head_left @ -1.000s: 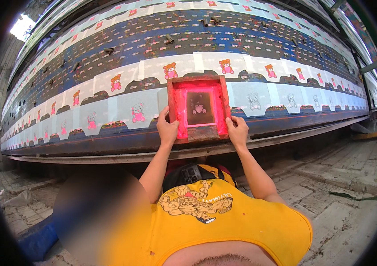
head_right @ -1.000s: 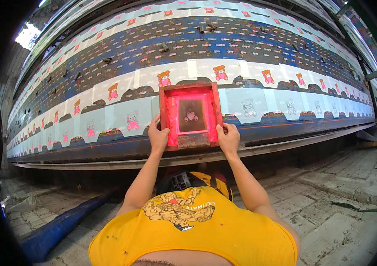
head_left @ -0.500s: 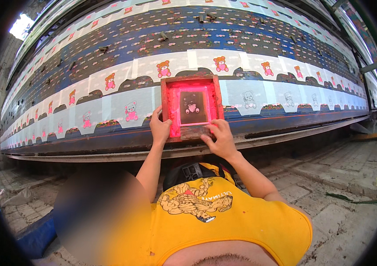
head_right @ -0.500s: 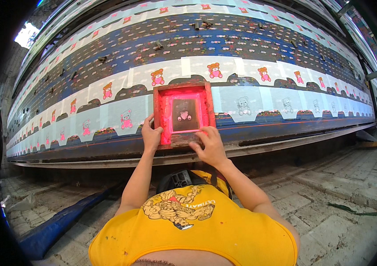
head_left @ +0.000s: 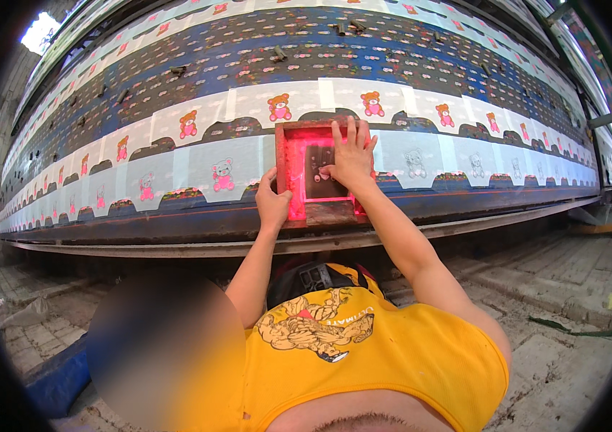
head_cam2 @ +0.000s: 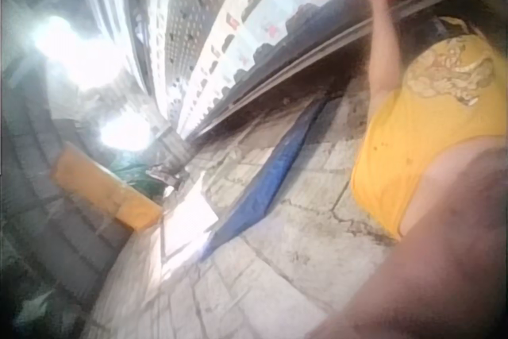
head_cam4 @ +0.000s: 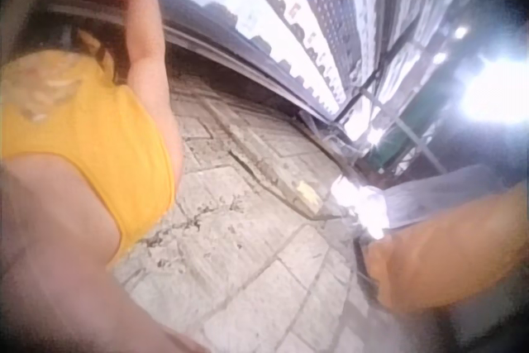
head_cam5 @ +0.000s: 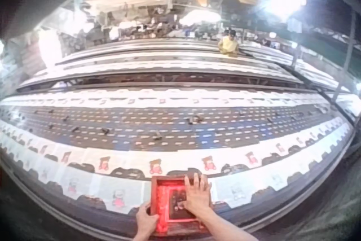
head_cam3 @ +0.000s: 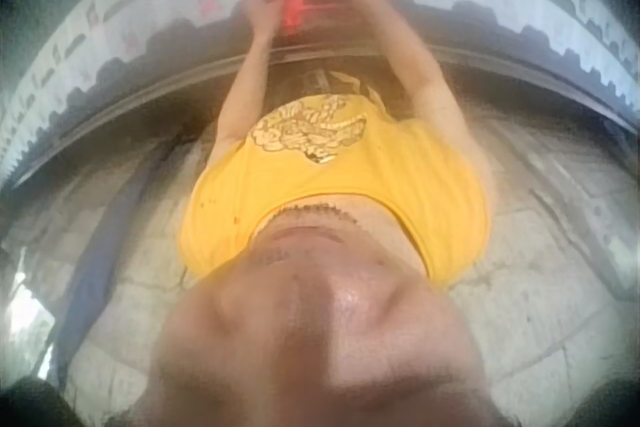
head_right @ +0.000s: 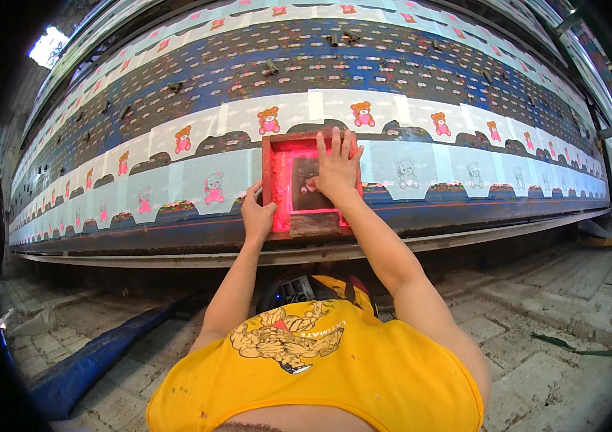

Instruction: The person repeatedly rubs a small dark square inside a pink rectangular frame with their right hand while holding the frame steady with the left. The action is performed over a conveyor belt carrying printed sheets with teddy bear motifs. The person continues the rubbing motion throughout the clip.

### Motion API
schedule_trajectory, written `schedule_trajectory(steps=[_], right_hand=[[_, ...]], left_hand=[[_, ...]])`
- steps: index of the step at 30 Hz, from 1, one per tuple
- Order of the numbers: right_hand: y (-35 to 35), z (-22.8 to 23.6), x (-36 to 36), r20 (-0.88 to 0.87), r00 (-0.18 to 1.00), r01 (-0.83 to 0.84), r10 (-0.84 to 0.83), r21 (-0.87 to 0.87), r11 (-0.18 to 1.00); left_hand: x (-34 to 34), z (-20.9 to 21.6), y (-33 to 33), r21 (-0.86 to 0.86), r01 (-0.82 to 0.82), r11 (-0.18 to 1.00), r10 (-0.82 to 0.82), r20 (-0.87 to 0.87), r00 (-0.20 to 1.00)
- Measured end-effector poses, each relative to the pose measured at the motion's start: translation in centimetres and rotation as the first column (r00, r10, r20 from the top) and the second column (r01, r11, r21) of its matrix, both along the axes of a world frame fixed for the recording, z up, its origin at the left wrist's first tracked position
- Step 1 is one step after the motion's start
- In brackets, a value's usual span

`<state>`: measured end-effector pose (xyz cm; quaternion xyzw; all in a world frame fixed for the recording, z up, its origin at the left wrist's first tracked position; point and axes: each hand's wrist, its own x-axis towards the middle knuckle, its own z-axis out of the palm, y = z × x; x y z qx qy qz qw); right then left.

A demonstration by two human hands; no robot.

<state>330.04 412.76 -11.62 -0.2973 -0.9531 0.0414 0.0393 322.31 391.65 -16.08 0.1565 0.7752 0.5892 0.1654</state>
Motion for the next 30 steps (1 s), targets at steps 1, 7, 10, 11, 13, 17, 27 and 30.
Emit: schedule_trajectory(steps=[1,7,10,11,13,17,27,30], right_hand=[[0.2,0.6,-0.3,-0.037,0.999,-0.002,0.001,-0.025,1.0],[0.0,0.8,-0.4,0.032,0.998,-0.045,0.045,-0.004,0.999],[-0.1,1.5,-0.4,-0.021,1.0,-0.022,0.022,-0.016,1.0],[0.2,1.3,-0.4,-0.032,0.999,-0.024,0.024,0.0,1.0],[0.3,0.9,-0.3,-0.027,0.999,-0.026,0.026,0.015,1.0],[0.6,1.0,-0.5,-0.05,0.999,0.004,-0.005,-0.017,1.0],[-1.7,1.6,-0.5,-0.049,0.995,-0.089,0.085,-0.067,0.994],[-1.8,0.1,0.3,-0.022,0.993,-0.112,0.112,-0.003,0.994]], left_hand=[[0.0,0.2,-0.1,0.004,-0.01,1.0,0.01,-0.001,1.0],[0.4,0.9,-0.1,-0.042,-0.006,0.999,0.005,-0.035,0.999],[0.3,0.6,-0.3,-0.038,-0.01,0.999,0.009,-0.022,1.0],[0.3,0.7,-0.1,-0.033,-0.003,0.999,0.003,-0.022,1.0],[0.2,0.6,0.0,-0.018,0.001,1.0,-0.001,-0.024,1.0],[0.2,0.5,-0.1,-0.027,-0.011,1.0,0.01,-0.014,1.0],[0.2,0.8,-0.3,-0.051,-0.021,0.998,0.018,-0.059,0.998],[0.3,1.6,0.3,-0.047,0.003,0.999,-0.003,-0.005,1.0]])
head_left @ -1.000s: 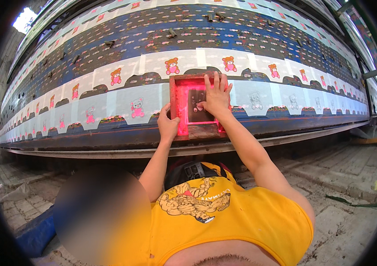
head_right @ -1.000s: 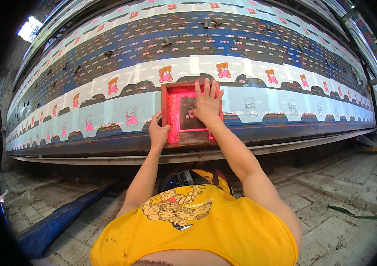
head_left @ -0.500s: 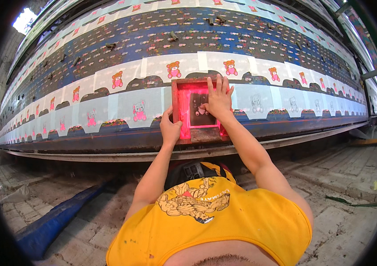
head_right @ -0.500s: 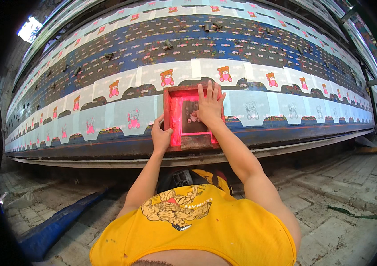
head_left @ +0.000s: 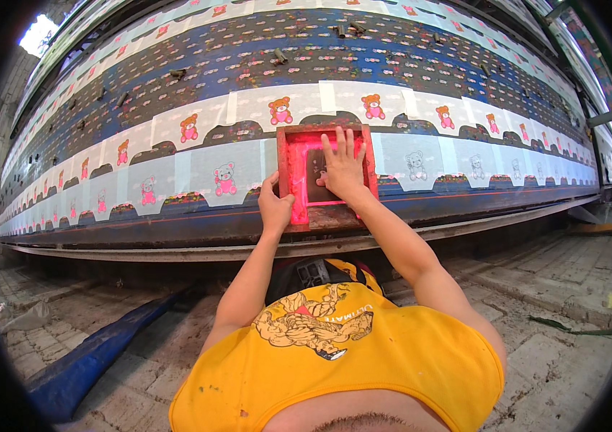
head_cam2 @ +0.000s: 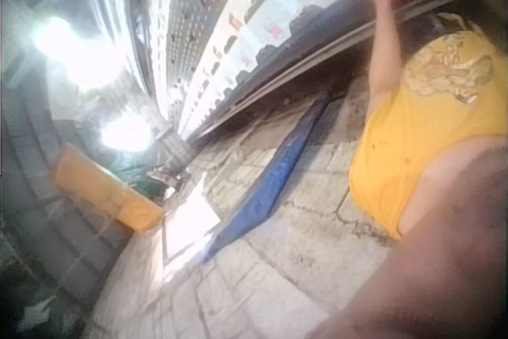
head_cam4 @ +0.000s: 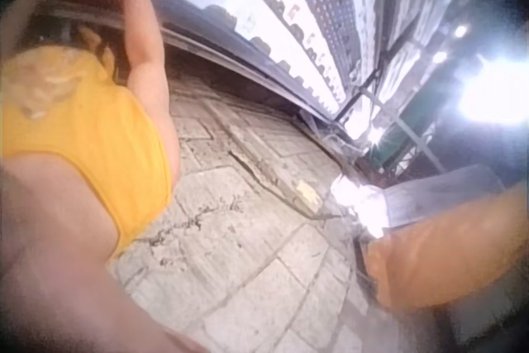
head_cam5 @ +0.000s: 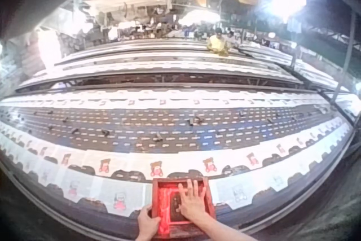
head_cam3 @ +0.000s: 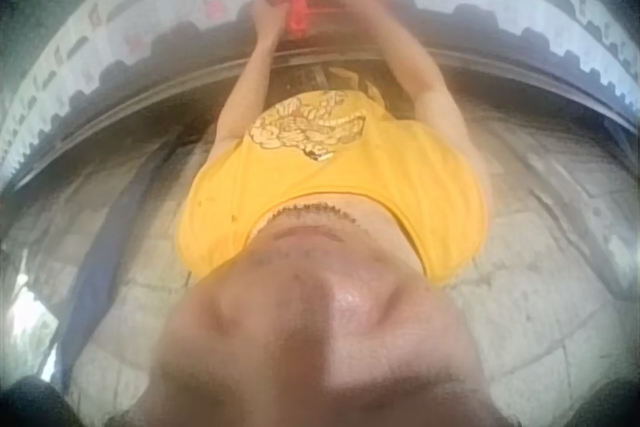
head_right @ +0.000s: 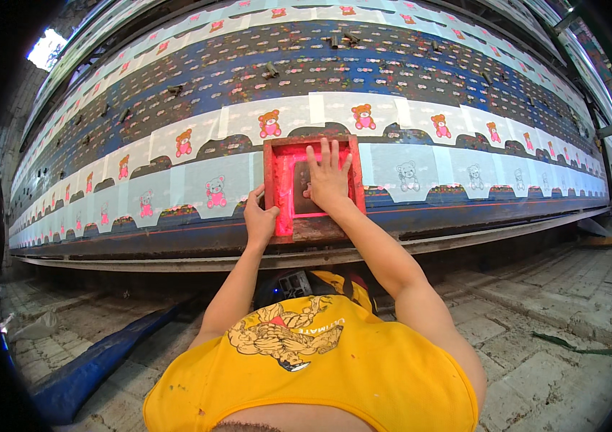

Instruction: The person repeatedly rubs a small dark square inside a pink rectangular frame with their right hand while holding the frame steady with the left. The action is performed over a conveyor belt carrying printed sheets with teddy bear motifs. The person continues the rubbing motion throughout the clip.

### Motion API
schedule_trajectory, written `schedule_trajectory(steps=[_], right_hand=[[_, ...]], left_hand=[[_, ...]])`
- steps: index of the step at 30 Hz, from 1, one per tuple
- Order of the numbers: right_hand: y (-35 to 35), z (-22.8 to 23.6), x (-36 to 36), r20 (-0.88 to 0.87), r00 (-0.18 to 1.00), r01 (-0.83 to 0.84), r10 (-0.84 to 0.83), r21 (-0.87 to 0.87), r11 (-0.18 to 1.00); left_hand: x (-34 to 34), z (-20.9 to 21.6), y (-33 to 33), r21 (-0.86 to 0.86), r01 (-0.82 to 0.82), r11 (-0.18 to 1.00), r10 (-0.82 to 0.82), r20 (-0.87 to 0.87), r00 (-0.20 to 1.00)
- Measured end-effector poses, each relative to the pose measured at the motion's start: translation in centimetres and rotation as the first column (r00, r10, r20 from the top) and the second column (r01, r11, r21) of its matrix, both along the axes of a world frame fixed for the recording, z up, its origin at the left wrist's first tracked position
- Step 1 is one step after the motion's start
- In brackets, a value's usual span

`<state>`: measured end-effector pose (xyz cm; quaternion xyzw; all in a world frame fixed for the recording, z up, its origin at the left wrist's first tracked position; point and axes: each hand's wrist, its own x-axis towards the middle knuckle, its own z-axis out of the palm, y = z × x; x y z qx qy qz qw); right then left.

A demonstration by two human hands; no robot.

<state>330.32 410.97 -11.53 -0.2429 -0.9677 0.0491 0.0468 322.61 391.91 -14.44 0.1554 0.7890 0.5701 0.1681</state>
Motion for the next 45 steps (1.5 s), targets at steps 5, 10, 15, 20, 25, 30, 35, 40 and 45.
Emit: schedule_trajectory(steps=[5,10,15,20,25,30,35,40,45], right_hand=[[0.6,1.8,-0.4,-0.071,0.995,0.061,-0.065,-0.06,0.996],[0.8,0.6,0.1,-0.033,0.995,0.091,-0.093,-0.064,0.994],[-0.4,0.3,-0.4,0.017,0.999,0.053,-0.052,-0.042,0.998],[-0.1,1.2,-0.5,-0.054,0.994,0.093,-0.094,-0.029,0.995],[-0.5,0.8,-0.2,0.037,0.997,0.077,-0.075,-0.077,0.994],[1.6,1.6,0.6,-0.072,0.983,0.165,-0.168,-0.037,0.986],[1.5,1.7,1.0,-0.001,0.989,0.145,-0.145,-0.049,0.988],[3.8,2.7,2.9,-0.22,0.943,0.217,-0.248,-0.156,0.964],[5.6,-0.2,6.9,-0.182,0.84,0.315,-0.511,-0.602,0.734]], left_hand=[[-0.3,-1.3,-0.5,0.015,-0.003,1.0,0.003,-0.025,1.0],[-0.3,-1.5,-0.4,0.006,0.01,1.0,-0.01,-0.035,0.999],[-0.7,-2.7,-0.6,-0.006,0.007,1.0,-0.007,-0.021,1.0],[-0.3,-1.0,-0.3,0.014,0.009,1.0,-0.009,-0.029,1.0],[-0.2,-0.4,-0.4,-0.01,0.018,1.0,-0.019,-0.048,0.999],[-0.3,-1.1,-0.5,0.026,0.02,0.999,-0.019,-0.043,0.999],[-0.5,-1.7,-0.5,0.018,0.017,1.0,-0.017,-0.011,1.0],[-0.5,-1.5,-0.5,0.046,0.036,0.998,-0.037,0.032,0.999],[-0.6,-1.9,-0.4,0.024,0.025,0.999,-0.024,-0.002,1.0]])
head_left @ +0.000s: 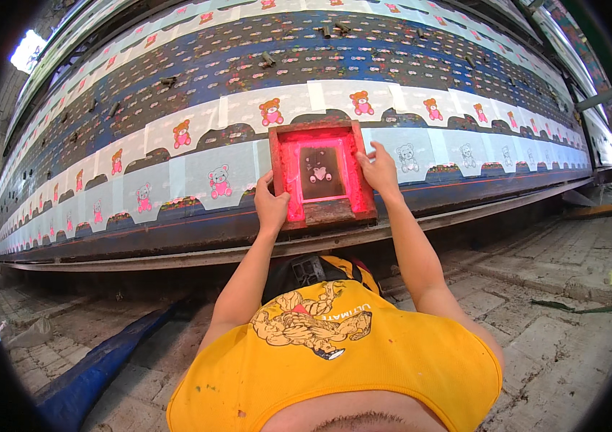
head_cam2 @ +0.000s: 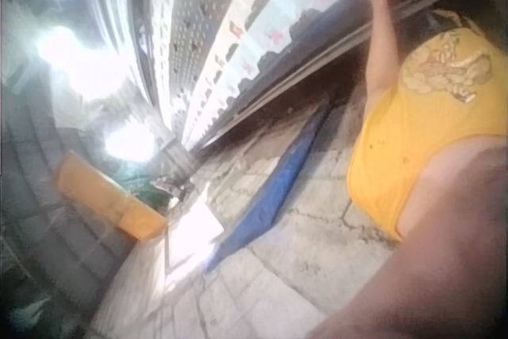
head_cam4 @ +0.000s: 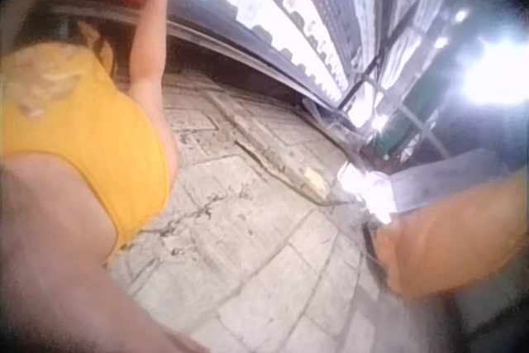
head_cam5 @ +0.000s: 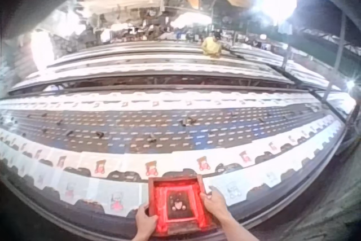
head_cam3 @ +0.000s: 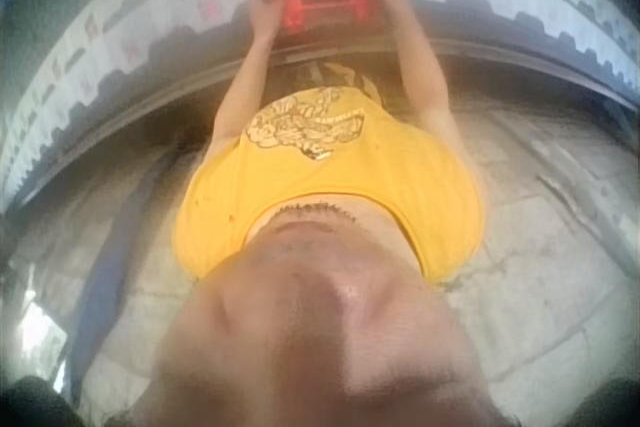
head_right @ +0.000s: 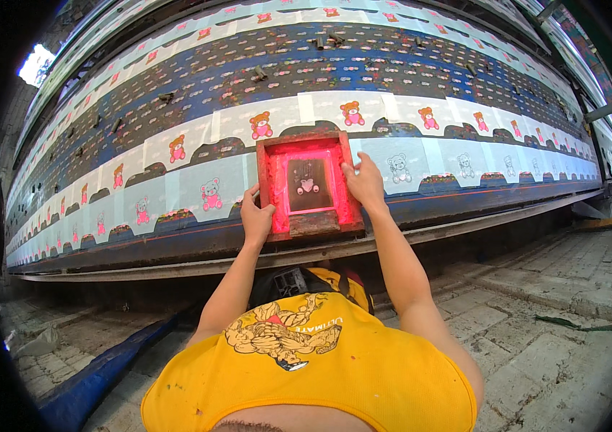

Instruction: The person repeatedly rubs a small dark square inside a pink rectangular frame with their right hand while holding the frame steady with the left. The action is performed over a conveyor belt carrying printed sheets with teddy bear motifs. The person continues the rubbing motion throughout the clip.

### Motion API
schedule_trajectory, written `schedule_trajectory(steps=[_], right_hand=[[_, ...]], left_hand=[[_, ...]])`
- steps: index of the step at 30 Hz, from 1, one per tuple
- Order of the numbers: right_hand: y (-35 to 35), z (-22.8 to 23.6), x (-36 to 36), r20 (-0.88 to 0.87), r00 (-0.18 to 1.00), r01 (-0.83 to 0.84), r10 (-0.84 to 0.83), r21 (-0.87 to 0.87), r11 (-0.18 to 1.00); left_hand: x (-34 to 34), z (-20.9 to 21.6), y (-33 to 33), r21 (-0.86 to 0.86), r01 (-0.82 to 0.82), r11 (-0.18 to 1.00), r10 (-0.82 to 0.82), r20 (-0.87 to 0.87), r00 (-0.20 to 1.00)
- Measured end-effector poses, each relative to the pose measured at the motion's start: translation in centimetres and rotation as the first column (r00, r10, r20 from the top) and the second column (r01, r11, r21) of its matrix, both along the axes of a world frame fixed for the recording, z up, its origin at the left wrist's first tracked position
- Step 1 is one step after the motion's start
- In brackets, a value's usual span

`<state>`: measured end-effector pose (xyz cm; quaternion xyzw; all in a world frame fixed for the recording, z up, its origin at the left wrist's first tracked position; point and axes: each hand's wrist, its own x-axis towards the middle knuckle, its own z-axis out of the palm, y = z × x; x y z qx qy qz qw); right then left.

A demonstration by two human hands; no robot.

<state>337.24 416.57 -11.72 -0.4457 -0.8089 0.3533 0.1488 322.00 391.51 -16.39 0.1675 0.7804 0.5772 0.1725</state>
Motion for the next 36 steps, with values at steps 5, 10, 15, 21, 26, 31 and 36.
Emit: schedule_trajectory(steps=[5,10,15,21,26,31,36], right_hand=[[-0.8,-3.5,3.2,-0.036,0.996,0.071,-0.08,-0.201,0.977],[-2.6,-5.3,7.2,-0.167,0.98,0.053,-0.105,-0.292,0.955],[-4.9,-0.7,8.0,-0.132,0.985,-0.094,0.11,0.126,0.988],[-9.5,5.2,4.9,-0.07,0.719,-0.608,0.692,0.418,0.675],[-9.9,2.6,3.3,0.026,0.745,-0.62,0.667,0.396,0.677],[-9.4,1.0,2.4,-0.05,0.755,-0.587,0.654,0.394,0.707],[-10.1,0.7,4.2,-0.026,0.735,-0.6,0.677,0.44,0.668]], left_hand=[[-0.3,-0.8,-0.2,0.011,0.011,1.0,-0.011,-0.03,0.999],[0.1,-0.1,0.1,-0.003,0.014,1.0,-0.014,-0.019,1.0],[-0.1,-0.7,-0.4,-0.014,-0.005,1.0,0.004,-0.038,0.999],[0.3,1.1,0.0,-0.009,-0.002,1.0,0.002,-0.002,1.0],[0.2,0.7,0.2,-0.032,-0.01,0.999,0.008,-0.054,0.999],[-0.1,-0.4,0.0,-0.002,-0.019,1.0,0.019,-0.044,0.999],[0.3,0.1,-0.1,-0.056,-0.03,0.998,0.024,-0.1,0.995]])
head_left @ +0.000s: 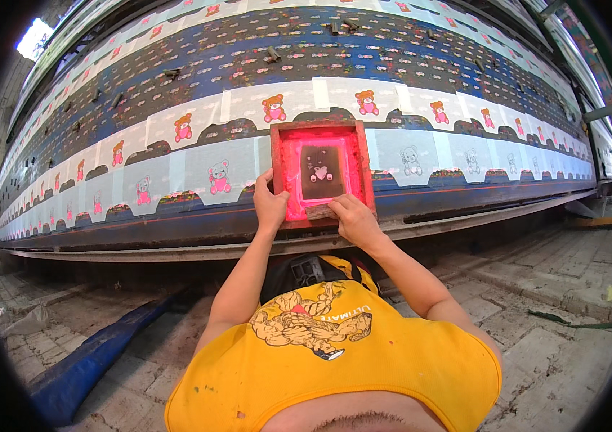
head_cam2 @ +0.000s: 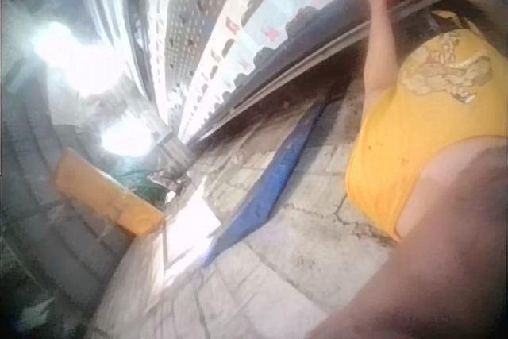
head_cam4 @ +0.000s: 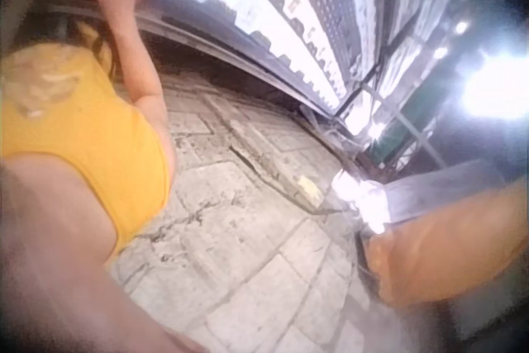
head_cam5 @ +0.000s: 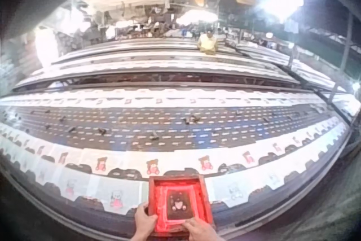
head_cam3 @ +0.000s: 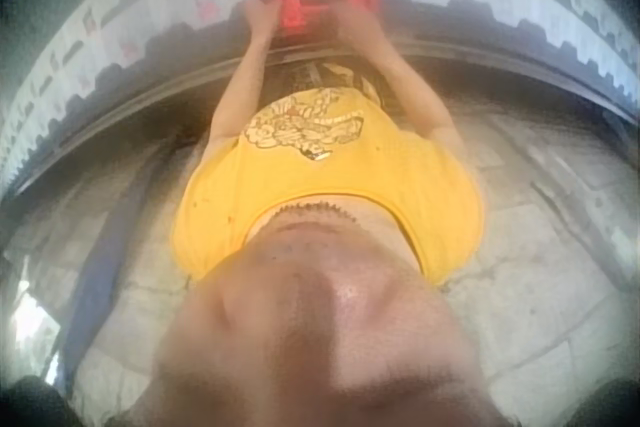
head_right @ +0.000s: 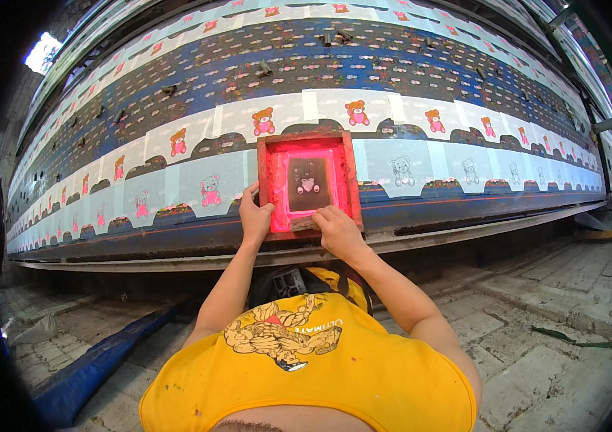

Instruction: The person repeatedly rubs a small dark square inside a pink rectangular frame with their right hand while holding the frame steady with the left. The action is performed over a conveyor belt carrying printed sheets with teddy bear motifs. The person continues the rubbing motion throughout the clip.

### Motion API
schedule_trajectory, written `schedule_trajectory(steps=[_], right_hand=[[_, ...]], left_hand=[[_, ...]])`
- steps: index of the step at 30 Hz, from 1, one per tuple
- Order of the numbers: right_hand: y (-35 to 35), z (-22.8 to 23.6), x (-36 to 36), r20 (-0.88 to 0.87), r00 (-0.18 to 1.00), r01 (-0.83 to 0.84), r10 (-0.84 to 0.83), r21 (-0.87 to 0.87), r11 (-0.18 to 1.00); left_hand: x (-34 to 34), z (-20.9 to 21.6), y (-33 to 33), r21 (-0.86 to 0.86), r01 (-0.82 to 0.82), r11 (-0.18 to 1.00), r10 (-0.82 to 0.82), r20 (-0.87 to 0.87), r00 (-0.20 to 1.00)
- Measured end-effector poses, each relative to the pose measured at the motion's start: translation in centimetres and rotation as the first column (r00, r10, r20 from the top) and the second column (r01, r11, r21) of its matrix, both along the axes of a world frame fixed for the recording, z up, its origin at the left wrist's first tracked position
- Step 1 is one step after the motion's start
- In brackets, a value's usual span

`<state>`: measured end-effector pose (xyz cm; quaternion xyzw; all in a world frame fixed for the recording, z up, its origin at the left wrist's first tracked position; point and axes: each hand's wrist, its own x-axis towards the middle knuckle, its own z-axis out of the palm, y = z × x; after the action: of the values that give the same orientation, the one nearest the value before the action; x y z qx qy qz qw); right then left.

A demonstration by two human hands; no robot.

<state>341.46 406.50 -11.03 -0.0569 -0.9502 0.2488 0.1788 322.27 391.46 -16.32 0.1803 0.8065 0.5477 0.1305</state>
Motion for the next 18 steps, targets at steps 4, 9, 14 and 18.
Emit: schedule_trajectory(steps=[4,9,14,18], right_hand=[[1.6,-0.8,-2.6,-0.11,0.994,0.025,-0.017,0.066,0.998],[6.4,-1.7,-9.0,-0.129,0.987,0.107,-0.096,0.075,0.991],[9.7,-0.6,-12.4,-0.109,0.99,0.092,-0.093,-0.01,0.996],[9.4,-0.9,-12.2,-0.105,0.989,0.101,-0.101,-0.01,0.995]], left_hand=[[0.1,0.1,-0.1,0.001,-0.004,1.0,0.004,0.001,1.0],[0.0,0.4,0.0,-0.015,0.001,1.0,-0.001,0.025,1.0],[0.1,0.9,0.0,0.013,0.002,1.0,-0.003,0.051,0.999],[-0.2,-0.2,-0.1,0.028,0.021,0.999,-0.023,0.049,0.999]])
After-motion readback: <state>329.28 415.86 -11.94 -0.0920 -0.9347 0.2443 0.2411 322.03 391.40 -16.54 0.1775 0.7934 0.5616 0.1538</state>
